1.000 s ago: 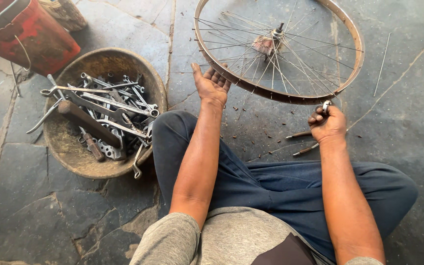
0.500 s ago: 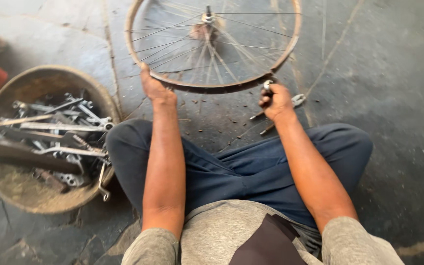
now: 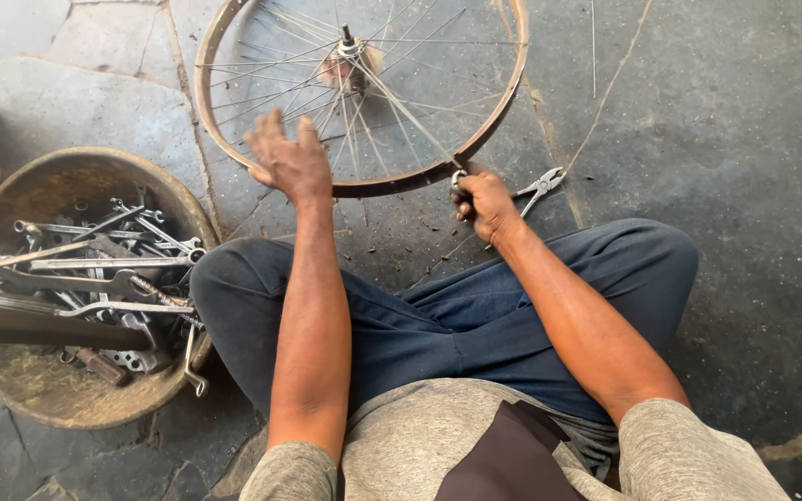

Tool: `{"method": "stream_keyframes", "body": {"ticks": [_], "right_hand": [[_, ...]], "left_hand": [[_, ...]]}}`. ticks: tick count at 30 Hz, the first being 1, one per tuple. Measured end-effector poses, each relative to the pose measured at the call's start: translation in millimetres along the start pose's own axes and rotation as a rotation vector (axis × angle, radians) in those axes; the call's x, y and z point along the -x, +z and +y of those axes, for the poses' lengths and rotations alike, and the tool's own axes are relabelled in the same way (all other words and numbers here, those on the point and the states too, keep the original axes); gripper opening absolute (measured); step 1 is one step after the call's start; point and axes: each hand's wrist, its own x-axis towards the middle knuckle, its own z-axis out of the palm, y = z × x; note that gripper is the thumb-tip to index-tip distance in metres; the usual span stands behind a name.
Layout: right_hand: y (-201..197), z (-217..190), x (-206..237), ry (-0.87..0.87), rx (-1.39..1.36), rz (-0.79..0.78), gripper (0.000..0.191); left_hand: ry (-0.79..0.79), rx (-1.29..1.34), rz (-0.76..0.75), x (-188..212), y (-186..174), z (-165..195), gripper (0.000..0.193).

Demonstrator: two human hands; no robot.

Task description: The person sits on the floor and uses a spoke wrench to tighten the nipples on a bicycle wheel. They rotate the wheel periodically to access different spokes and continue adjusting tension throughout the clip.

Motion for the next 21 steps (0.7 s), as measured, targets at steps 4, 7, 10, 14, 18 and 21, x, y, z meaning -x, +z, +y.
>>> {"method": "stream_keyframes", "body": {"ticks": [4,7,10,14,18,21], "right_hand": [[1.0,10.1,-3.0,0.036,0.053,-0.015,0.016],[1.7,15.4,-4.2,0.011,0.12,-0.063,0.011],[3.8,17.5,-3.5,0.005,0.157,-0.08,0.011],[8.0,15.4,1.3,0.007,0.161,-0.068,0.012],[10.3,12.3,8.0,0.015,0.19,-0.071,0.013],[11.9,12.3,9.8,0.02,0.212,-0.069,0.013]], "left_hand": [[0.292,-0.138,-0.09,16.1,1.5,9.7,0.039],[0.279,0.015,-0.362,28.3,1.1,14.7,0.036],[0.611,0.1,-0.388,41.6,2.3,20.9,0.026],[0.663,0.08,-0.529,54.4,0.8,29.3,0.028],[0.656,0.035,-0.73,55.5,-3.2,35.9,0.034],[0.595,0.04,-0.824,57.3,-5.4,39.3,0.038]]}}
